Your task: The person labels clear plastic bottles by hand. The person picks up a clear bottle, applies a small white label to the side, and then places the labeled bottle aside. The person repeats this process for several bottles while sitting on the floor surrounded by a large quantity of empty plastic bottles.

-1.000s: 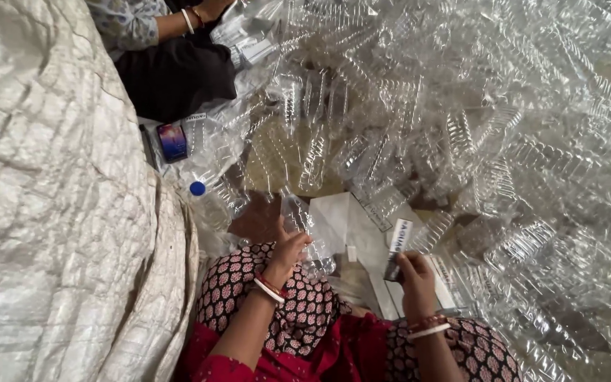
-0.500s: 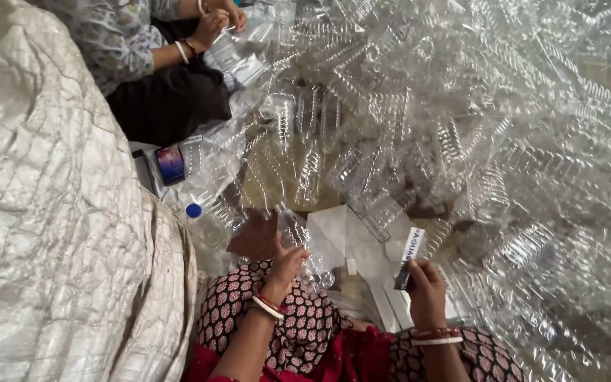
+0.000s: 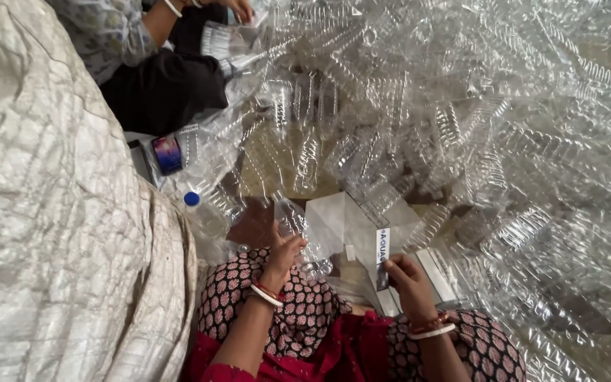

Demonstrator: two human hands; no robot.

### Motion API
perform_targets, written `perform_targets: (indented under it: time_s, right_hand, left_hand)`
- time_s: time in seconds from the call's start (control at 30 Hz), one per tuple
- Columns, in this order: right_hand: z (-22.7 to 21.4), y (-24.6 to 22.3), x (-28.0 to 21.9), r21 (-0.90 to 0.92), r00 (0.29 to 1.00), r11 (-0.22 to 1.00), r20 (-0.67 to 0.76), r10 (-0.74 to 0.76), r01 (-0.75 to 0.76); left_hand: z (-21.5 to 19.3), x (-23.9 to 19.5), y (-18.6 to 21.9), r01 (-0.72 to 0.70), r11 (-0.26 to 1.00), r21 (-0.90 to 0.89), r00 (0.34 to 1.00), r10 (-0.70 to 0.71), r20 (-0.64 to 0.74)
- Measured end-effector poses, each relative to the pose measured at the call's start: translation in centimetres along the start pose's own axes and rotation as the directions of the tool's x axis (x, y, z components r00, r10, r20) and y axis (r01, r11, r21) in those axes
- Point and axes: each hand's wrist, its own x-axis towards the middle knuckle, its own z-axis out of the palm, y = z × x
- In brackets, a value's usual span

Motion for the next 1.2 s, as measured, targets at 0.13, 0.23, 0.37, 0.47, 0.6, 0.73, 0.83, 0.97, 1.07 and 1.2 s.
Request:
perform_targets:
  time_s: [0.13, 0.23, 0.37, 0.47, 0.6, 0.73, 0.83, 0.97, 1.07, 1.2]
  right_hand:
    - [0.1, -0.5, 0.7, -0.031, 0.999, 0.999, -0.037, -0.023, 0.022]
    - [-0.1, 0.0, 1.2, -0.031, 0.999, 0.999, -0.026, -0.023, 0.022]
    - [-0.4, 0.9, 1.6, -0.038, 1.0, 0.999, -0.019, -0.008, 0.007]
    - [-0.5, 1.4, 1.8, -0.058, 0.999, 0.998, -0.034, -0.015, 0.013]
    - [-0.5, 1.8, 1.6, -0.089, 1.0, 0.996, 0.015, -0.027, 0.028]
    - [0.1, 1.6, 1.3, -0.127, 0.997, 0.992, 0.071, 0.0, 0.009]
    - [0.6, 1.6, 1.1, -0.169, 0.995, 0.986, 0.098, 0.01, 0.007]
    - [1.1, 1.9, 0.8, -0.22, 0.993, 0.975, 0.121, 0.0, 0.027]
    - [1.6, 2.0, 0.7, -0.202, 0.99, 0.979, 0.143, -0.007, 0.036]
    - [2.0, 1.9, 0.4, -0.202, 0.984, 0.979, 0.176, 0.022, 0.014]
  left_hand:
    - [0.0, 0.2, -0.2, -0.028, 0.999, 0.034, 0.999, 0.029, -0.02]
    - [0.1, 0.3, -0.2, -0.112, 0.993, 0.039, 0.994, 0.112, 0.012]
    - [0.4, -1.0, 0.9, -0.212, 0.973, -0.095, 0.968, 0.222, 0.117]
    - [0.6, -2.1, 1.8, -0.251, 0.931, -0.266, 0.92, 0.314, 0.233]
    - [0.6, -2.3, 2.1, -0.22, 0.907, -0.359, 0.925, 0.311, 0.219]
    - [0.7, -2.1, 1.9, -0.225, 0.928, -0.296, 0.92, 0.303, 0.249]
    - [1.1, -1.5, 0.9, -0.281, 0.924, -0.26, 0.878, 0.357, 0.318]
    - [1.6, -0.8, -0.1, -0.284, 0.928, -0.24, 0.862, 0.357, 0.361]
    - [1.7, -1.5, 0.5, -0.191, 0.967, -0.167, 0.914, 0.238, 0.328]
    - [2.4, -2.9, 1.5, -0.155, 0.984, -0.088, 0.955, 0.172, 0.24]
